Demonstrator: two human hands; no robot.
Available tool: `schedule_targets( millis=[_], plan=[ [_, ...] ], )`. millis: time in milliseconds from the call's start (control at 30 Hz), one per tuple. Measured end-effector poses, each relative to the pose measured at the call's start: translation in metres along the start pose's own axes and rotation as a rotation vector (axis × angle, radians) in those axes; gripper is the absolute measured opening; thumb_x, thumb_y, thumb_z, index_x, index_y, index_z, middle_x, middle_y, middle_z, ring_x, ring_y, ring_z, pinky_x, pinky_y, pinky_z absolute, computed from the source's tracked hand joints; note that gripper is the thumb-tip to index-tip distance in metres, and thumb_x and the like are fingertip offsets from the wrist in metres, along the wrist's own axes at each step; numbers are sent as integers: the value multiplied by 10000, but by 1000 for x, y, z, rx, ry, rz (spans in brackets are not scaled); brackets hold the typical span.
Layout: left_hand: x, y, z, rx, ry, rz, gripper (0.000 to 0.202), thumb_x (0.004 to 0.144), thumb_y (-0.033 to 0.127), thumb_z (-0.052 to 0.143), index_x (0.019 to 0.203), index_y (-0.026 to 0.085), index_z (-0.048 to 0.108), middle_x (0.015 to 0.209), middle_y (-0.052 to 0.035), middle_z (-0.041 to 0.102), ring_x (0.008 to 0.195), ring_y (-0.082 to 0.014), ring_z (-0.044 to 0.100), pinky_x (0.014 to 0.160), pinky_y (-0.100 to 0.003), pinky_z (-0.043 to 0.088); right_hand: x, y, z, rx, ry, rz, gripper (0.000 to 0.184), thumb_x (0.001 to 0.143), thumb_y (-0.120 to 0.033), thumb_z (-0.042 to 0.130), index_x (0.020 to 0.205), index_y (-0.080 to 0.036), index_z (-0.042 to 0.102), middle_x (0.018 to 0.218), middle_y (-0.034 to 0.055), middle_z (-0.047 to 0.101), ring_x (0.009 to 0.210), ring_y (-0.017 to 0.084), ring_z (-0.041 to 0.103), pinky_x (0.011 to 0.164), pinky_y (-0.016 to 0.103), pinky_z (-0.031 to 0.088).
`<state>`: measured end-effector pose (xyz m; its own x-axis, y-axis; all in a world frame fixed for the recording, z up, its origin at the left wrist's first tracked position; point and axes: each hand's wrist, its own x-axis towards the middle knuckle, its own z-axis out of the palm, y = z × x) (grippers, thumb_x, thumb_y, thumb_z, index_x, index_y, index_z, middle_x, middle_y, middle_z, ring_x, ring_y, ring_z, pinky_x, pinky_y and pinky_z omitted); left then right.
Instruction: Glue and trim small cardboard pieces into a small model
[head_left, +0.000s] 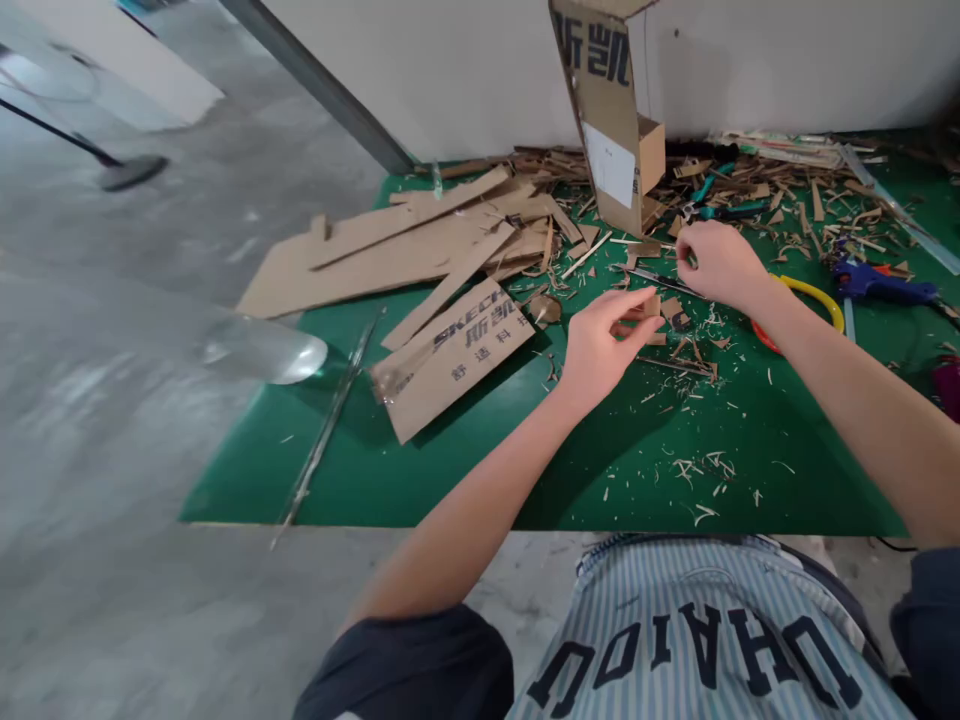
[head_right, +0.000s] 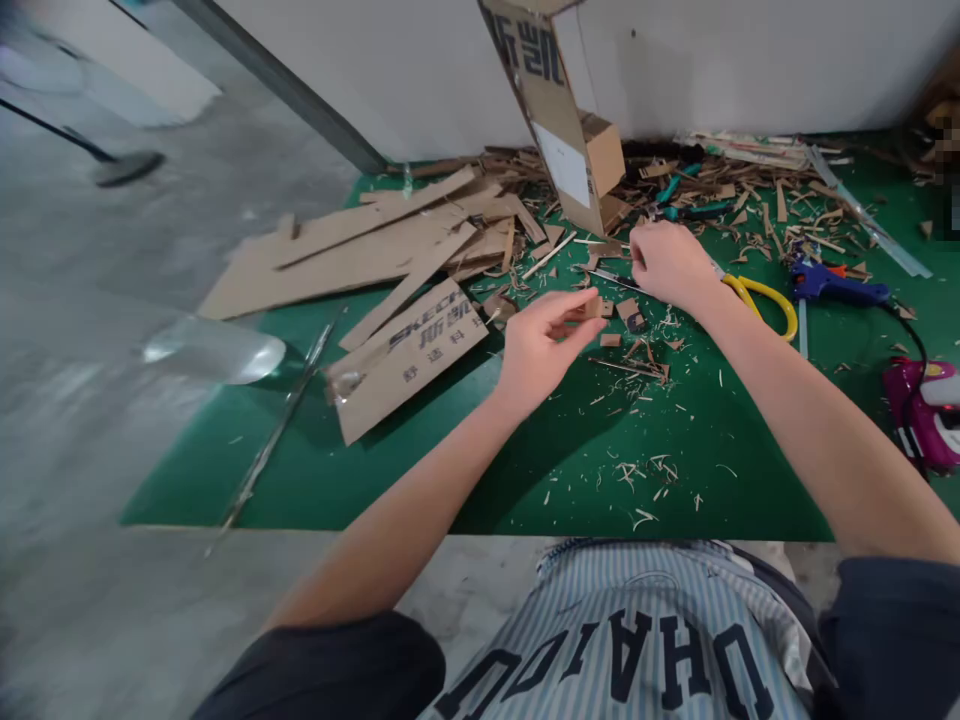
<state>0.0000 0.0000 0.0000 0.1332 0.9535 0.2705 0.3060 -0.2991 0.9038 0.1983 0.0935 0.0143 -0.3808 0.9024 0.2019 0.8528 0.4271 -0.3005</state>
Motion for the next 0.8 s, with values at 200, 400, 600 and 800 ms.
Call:
schedule_targets(
  millis=[200,400,600,800],
  plan=[
    [5,-6,3,-281,79,-184,327,876,376,699,1188,285,737,1067,-37,744,821,-154,692,646,-268,560,-47,-34,3,924,151,217,116,818,-245,601,926,-225,564,792,16,625,706,158,599,665,333,520],
    [-1,-4,11,-517,-80,-285,346,868,354,679,1209,302,703,1177,-24,738,978,-166,715,814,-307,594,-82,-58,13,1237,139,151,308,848,-321,625,1144,-265,556,825,-11,605,692,138,611,622,310,537],
    [-3,0,12,-516,-141,-329,312,844,345,695,1152,292,701,1137,-24,768,1014,-177,721,898,-338,600,-87,-59,9,974,199,69,225,878,-250,611,1101,-238,638,929,26,668,858,173,669,758,349,585],
    [-4,3,12,-566,-149,-364,230,829,336,714,1036,244,748,1059,-22,785,962,-175,750,954,-363,606,-88,-47,8,647,300,-39,185,855,-215,656,1037,-202,685,999,59,603,793,153,597,622,300,555]
  ],
)
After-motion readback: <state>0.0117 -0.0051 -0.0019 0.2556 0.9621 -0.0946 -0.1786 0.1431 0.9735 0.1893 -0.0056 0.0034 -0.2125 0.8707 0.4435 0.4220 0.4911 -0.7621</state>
